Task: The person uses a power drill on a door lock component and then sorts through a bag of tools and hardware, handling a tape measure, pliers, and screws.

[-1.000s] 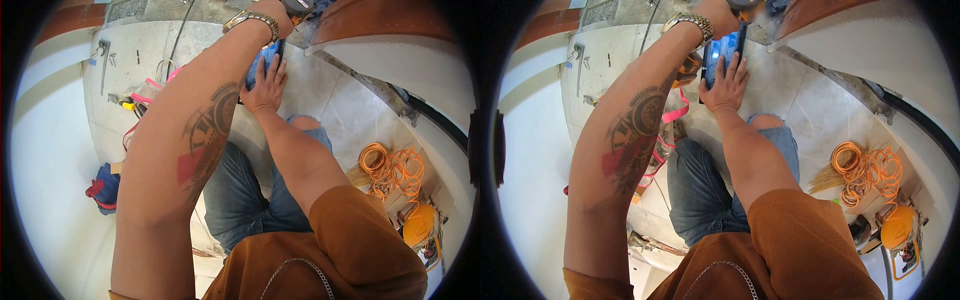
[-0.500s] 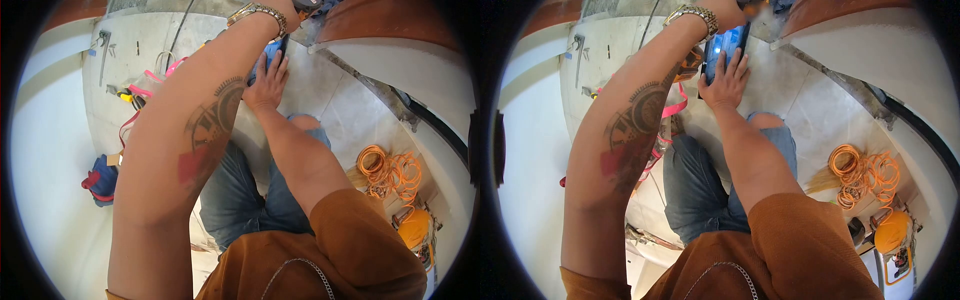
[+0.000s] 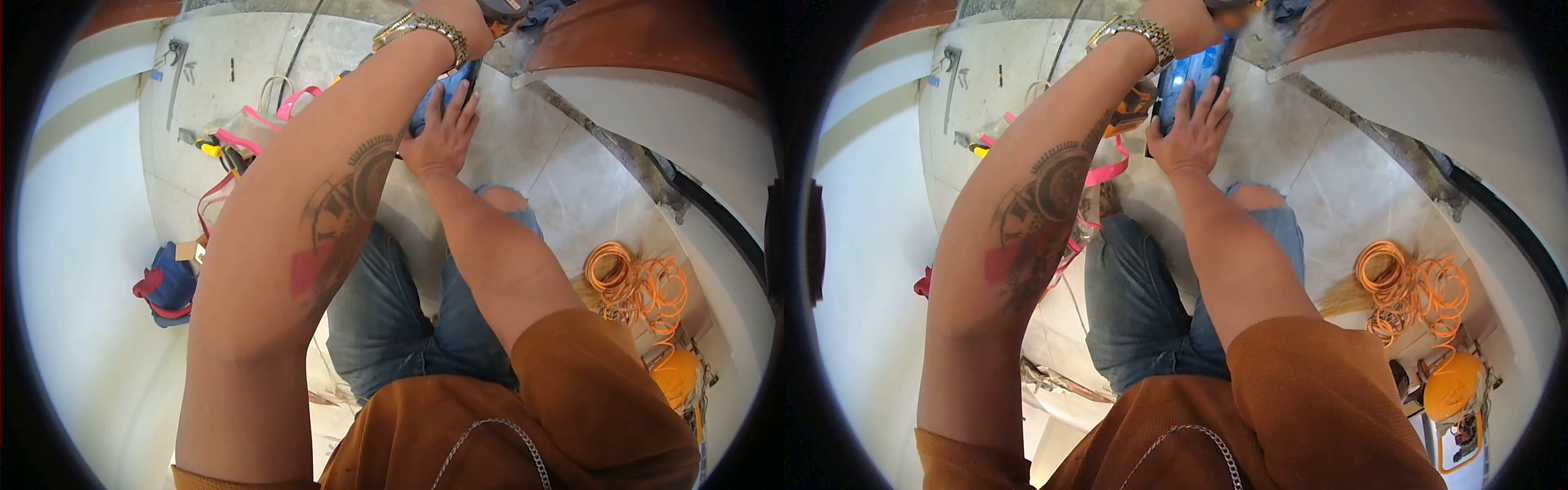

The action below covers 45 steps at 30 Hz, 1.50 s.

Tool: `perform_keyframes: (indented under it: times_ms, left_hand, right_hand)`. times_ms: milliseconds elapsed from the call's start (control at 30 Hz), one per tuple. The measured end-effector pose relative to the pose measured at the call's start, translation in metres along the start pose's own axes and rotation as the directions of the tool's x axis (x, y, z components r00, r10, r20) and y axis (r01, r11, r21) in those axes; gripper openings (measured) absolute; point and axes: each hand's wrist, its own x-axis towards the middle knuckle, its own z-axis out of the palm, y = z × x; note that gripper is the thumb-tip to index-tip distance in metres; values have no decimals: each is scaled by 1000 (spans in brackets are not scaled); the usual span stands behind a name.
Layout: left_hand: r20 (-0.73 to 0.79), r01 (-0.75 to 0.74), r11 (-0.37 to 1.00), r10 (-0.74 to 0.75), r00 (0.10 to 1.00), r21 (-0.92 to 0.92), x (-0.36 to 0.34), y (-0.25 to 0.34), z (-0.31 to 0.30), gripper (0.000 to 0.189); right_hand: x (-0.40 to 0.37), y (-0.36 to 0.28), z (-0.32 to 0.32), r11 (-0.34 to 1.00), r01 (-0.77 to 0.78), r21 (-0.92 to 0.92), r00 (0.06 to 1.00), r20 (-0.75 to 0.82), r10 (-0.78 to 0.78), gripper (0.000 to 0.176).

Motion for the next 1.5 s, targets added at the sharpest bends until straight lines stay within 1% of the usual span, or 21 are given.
perform_keyframes:
  times_ms: [100, 167, 200, 267, 367, 600, 667, 867, 1000, 1067, 1200, 1267, 1500]
  left_hand:
    - [-22, -20, 1000, 20, 1000, 6, 5, -1, 1, 34]
    - [-4, -100, 994, 100, 995, -33, 5, -2, -2, 34]
    - [-7, -104, 994, 104, 995, -30, 6, 0, -4, 34]
    - [8, -36, 999, 36, 999, 10, 2, 3, -4, 35]
    - [22, -12, 1000, 12, 1000, -9, 0, 4, -9, 35]
    - [40, -9, 1000, 9, 999, 14, 4, 4, -9, 37]
    - [45, -39, 998, 37, 998, 41, 4, 4, -9, 36]
    - [66, -48, 999, 47, 997, 24, -5, 10, -23, 35]
    - [45, -40, 998, 38, 998, 44, 2, 7, -14, 35]
    - [66, -32, 997, 28, 997, 72, 4, 8, -14, 35]
    - [73, -39, 998, 35, 997, 55, 3, 7, -16, 35]
    - [48, -64, 998, 63, 997, 15, 0, 5, -15, 35]
    - [56, -59, 998, 57, 997, 34, 3, 2, -11, 36]
  right_hand:
    - [3, 1, -1, 1000, 7, -2, 1000, -8, -7, 88]
    - [0, 1, -3, 1000, 7, 6, 1000, -6, -7, 88]
    - [3, 0, -3, 1000, 11, 3, 1000, -10, -11, 89]
    - [4, 1, -3, 1000, 13, 0, 1000, -10, -13, 89]
    - [3, 0, 1, 1000, 17, 7, 999, -33, -17, 89]
    - [4, 1, 1, 1000, 16, 20, 999, -36, -15, 89]
    - [3, 1, 1, 1000, 12, 22, 999, -33, -11, 89]
    - [4, 1, 1, 1000, 12, 17, 1000, -21, -12, 89]
    - [1, 1, 2, 1000, 14, 20, 1000, -27, -14, 89]
    - [1, 2, 1, 1000, 14, 16, 1000, -28, -14, 89]
    - [4, 2, 1, 1000, 15, 28, 1000, -25, -14, 89]
    - [2, 1, 1, 1000, 16, 27, 1000, -27, -15, 89]
    - [5, 2, 0, 999, 20, 29, 999, -42, -19, 88]
